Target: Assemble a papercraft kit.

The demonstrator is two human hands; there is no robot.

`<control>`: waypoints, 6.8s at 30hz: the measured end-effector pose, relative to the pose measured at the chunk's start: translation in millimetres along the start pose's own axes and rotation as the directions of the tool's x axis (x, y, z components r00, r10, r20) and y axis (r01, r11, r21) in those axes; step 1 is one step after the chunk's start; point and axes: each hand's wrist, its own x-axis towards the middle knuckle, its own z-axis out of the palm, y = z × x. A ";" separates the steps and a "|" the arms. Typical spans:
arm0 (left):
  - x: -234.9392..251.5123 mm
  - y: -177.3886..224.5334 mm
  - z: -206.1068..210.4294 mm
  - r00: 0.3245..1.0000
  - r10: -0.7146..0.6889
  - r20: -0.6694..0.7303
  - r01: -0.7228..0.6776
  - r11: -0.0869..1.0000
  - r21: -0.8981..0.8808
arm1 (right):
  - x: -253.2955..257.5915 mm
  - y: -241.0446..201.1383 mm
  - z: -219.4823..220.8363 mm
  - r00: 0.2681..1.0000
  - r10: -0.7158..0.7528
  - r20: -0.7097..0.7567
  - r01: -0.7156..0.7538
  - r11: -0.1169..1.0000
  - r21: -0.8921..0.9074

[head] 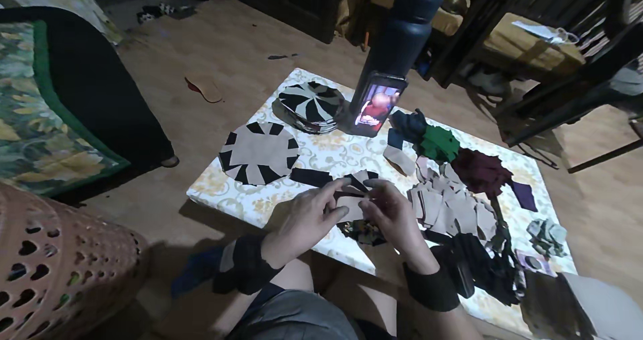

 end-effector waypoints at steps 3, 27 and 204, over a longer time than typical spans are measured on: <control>1.0 -7.2 1.6 0.999 -0.019 -0.040 0.025 0.990 0.140 | 3.6 4.4 0.5 0.996 0.058 0.073 -0.051 0.994 -0.098; -7.1 -33.9 24.8 0.968 0.219 -0.123 -0.167 0.926 0.337 | 3.4 5.3 13.7 0.972 -0.228 -0.050 0.158 0.800 -0.578; -2.3 -18.7 28.2 0.848 0.268 -0.457 -0.355 0.928 -0.113 | -6.4 -2.0 67.6 0.980 0.120 -0.157 -0.195 0.717 -0.669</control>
